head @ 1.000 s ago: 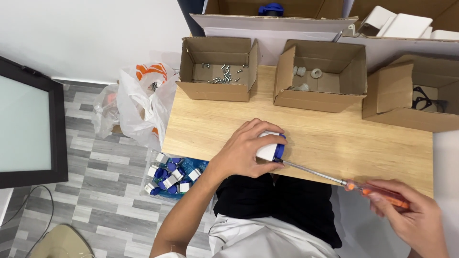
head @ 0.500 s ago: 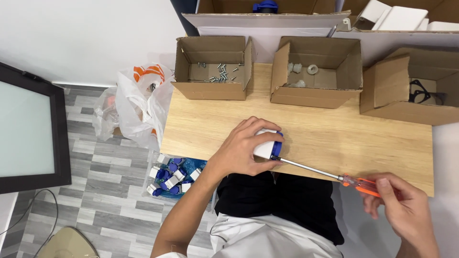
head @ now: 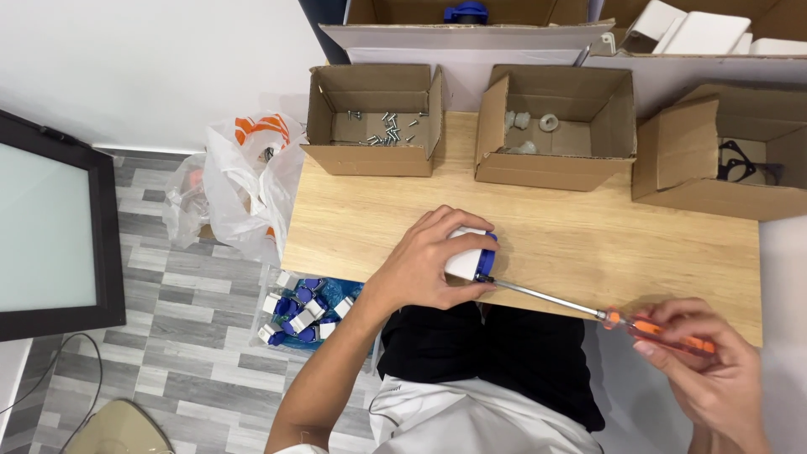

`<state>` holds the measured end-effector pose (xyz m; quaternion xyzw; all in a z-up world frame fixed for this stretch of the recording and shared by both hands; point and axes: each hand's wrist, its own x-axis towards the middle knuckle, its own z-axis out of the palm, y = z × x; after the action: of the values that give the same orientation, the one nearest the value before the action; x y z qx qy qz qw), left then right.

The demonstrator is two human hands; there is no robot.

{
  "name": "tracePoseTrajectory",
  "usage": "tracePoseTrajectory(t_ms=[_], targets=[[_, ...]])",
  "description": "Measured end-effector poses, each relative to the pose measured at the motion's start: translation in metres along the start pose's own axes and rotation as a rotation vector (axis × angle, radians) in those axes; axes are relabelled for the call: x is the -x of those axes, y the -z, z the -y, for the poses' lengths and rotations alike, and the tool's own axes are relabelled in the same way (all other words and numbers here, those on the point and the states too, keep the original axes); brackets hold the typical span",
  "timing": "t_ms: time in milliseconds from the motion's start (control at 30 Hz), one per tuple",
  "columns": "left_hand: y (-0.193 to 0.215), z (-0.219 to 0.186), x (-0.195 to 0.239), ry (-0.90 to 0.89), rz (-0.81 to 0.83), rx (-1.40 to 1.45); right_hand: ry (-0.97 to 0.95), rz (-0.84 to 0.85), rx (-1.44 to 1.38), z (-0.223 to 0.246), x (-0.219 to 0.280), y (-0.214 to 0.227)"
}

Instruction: Assembling an industrial electrical socket and its housing using a screwdriver

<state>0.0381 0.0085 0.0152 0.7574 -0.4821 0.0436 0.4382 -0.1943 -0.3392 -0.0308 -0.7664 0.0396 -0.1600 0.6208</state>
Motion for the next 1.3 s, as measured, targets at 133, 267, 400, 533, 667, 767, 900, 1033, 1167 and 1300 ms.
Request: tracePoseTrajectory(t_ms=[133, 267, 400, 533, 667, 767, 900, 1033, 1167, 1300], targets=[[0.000, 0.001, 0.000, 0.014, 0.010, 0.012, -0.243, -0.005, -0.047, 0.018, -0.009, -0.011], [0.000, 0.000, 0.000, 0.022, 0.017, 0.012, -0.613, -0.020, 0.184, 0.012, -0.005, -0.002], [0.000, 0.000, 0.000, 0.010, 0.007, 0.016, -0.314, 0.039, 0.194, 0.020, -0.003, -0.003], [0.000, 0.001, 0.000, 0.008, 0.013, 0.010, -0.008, -0.018, 0.320, 0.007, 0.005, 0.002], [-0.001, 0.001, 0.001, 0.001, 0.003, 0.015, 0.001, -0.008, 0.104, -0.012, 0.012, 0.002], [0.000, 0.001, -0.001, -0.004, 0.000, 0.017, -0.146, -0.036, 0.016, 0.008, 0.009, -0.007], [0.000, 0.002, 0.000, -0.009, 0.008, 0.022, -0.313, 0.017, 0.085, 0.023, -0.003, -0.015], [0.000, 0.002, 0.001, 0.002, 0.009, 0.016, -0.364, 0.013, 0.194, 0.024, 0.003, -0.007], [-0.001, 0.002, 0.001, -0.003, 0.002, 0.010, -0.088, -0.059, 0.355, 0.022, 0.008, -0.007], [0.000, 0.001, 0.001, 0.009, 0.018, 0.003, -0.046, -0.099, 0.296, 0.006, 0.015, -0.006]])
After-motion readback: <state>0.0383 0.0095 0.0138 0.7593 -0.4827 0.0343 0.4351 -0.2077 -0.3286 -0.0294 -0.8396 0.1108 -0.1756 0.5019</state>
